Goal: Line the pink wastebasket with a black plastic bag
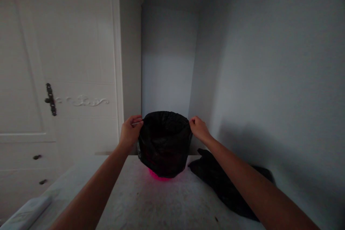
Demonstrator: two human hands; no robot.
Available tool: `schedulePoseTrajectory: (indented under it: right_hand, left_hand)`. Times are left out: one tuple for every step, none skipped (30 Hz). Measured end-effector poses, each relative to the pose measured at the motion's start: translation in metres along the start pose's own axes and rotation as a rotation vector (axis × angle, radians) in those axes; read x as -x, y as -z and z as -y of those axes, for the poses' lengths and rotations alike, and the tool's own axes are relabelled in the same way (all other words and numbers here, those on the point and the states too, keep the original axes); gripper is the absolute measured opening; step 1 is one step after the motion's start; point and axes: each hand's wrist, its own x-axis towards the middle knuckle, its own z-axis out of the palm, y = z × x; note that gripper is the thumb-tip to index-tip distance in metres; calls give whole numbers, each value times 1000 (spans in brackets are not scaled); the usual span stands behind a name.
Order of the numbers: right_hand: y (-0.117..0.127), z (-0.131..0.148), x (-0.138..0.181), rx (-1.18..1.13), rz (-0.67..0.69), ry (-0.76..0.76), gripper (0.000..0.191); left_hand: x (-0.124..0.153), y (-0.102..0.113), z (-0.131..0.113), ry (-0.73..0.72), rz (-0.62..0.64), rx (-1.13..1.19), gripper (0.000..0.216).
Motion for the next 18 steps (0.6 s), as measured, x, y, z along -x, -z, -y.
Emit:
schedulePoseTrajectory:
  right_hand:
    - [0, -1, -1, -5, 0, -6, 19]
    - [0, -2, -2, -9, 0, -15, 18]
    - [-1, -4, -3, -14, 0, -26, 18]
    - [-1, -5, -3, -19, -1, -39, 18]
    - [-1, -7, -4, -24, -3, -51, 18]
    - [-1, -8, -5, -29, -4, -61, 18]
    - [-1, -9, -5, -35, -4, -69, 18]
    - [-1, -11, -6, -41, -3, -76, 18]
    - [0, -12, -7, -48, 0, -81, 19]
    - [1, -12, -7, -55, 5, -84, 19]
    - [2, -13, -8, -63, 14, -86, 20]
    - [3, -14, -8, -71, 24, -87, 20]
    - [4, -14, -9, -78, 36, -86, 19]
    - [4, -14, -9, -85, 48, -83, 18]
    - [5, -14, -9, -89, 60, -79, 17]
    - [5, -14, -9, -91, 69, -74, 17]
    - [6, -13, -10, -91, 76, -70, 17]
    - [6, -12, -11, -90, 77, -66, 19]
  left_hand:
    - [0, 1, 2, 12, -5, 2, 44]
    - [0, 1, 5, 26, -10, 1, 43]
    - [0, 2, 8, 40, -13, -2, 41]
    - [0, 2, 11, 55, -12, -6, 39]
    - [1, 2, 14, 70, -7, -11, 38]
    - [1, 2, 16, 85, 0, -19, 36]
    - [1, 2, 19, 100, 5, -30, 35]
    - [1, 2, 21, 113, 6, -44, 34]
    - [1, 2, 22, 122, 3, -63, 32]
    - [1, 2, 23, 128, -4, -86, 28]
    - [0, 3, 23, 130, -11, -111, 25]
    - [-1, 3, 22, 128, -16, -137, 21]
    - [-3, 4, 20, 122, -17, -160, 17]
    - [-4, 5, 19, 114, -15, -179, 13]
    - [-5, 5, 16, 103, -11, -194, 11]
    - [-6, 6, 14, 90, -6, -203, 9]
    - [-6, 6, 11, 78, -1, -206, 9]
    - [-7, 6, 9, 66, 1, -202, 10]
